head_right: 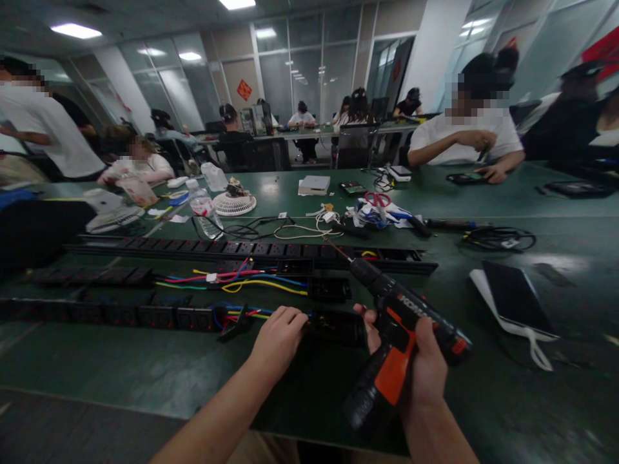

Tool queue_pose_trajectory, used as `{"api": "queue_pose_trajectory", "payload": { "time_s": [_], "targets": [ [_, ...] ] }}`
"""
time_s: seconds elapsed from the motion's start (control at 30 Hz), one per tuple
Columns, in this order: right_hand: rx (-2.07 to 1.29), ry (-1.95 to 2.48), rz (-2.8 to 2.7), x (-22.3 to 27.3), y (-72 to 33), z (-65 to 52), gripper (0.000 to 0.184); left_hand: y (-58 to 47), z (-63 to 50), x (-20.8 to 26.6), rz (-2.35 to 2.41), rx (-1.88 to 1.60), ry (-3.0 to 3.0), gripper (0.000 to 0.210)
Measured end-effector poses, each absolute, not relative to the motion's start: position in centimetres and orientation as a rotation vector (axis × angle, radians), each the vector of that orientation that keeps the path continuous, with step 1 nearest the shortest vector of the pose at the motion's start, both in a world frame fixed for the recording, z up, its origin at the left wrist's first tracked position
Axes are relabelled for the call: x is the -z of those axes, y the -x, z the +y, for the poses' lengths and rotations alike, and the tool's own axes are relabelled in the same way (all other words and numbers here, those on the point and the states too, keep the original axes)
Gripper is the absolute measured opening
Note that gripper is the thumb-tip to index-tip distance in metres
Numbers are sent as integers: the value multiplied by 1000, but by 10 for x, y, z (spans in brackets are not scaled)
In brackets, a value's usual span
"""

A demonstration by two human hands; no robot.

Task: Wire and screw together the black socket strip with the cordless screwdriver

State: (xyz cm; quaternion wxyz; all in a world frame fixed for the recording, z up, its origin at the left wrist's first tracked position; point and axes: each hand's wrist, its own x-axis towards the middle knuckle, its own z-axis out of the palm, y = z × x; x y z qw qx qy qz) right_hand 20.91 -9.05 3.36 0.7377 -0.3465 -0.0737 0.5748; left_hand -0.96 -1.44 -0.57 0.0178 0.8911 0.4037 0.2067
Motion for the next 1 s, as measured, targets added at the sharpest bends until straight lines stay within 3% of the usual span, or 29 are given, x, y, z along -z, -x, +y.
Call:
{"api": "queue_pose_trajectory", "payload": {
  "time_s": [0.23, 0.43, 1.0],
  "targets": [
    [-1266, 745, -201, -19, -217, -92, 60, 11, -14, 4, 1203, -537, -2776, 16],
    [-1297, 728, -265, -12, -222, -82, 50, 11, -12, 5, 1169, -439, -2657, 13],
    [-1254, 818, -427, -27, -215, -79, 43, 12, 2, -28, 1159, -286, -2263, 9]
  ]
}}
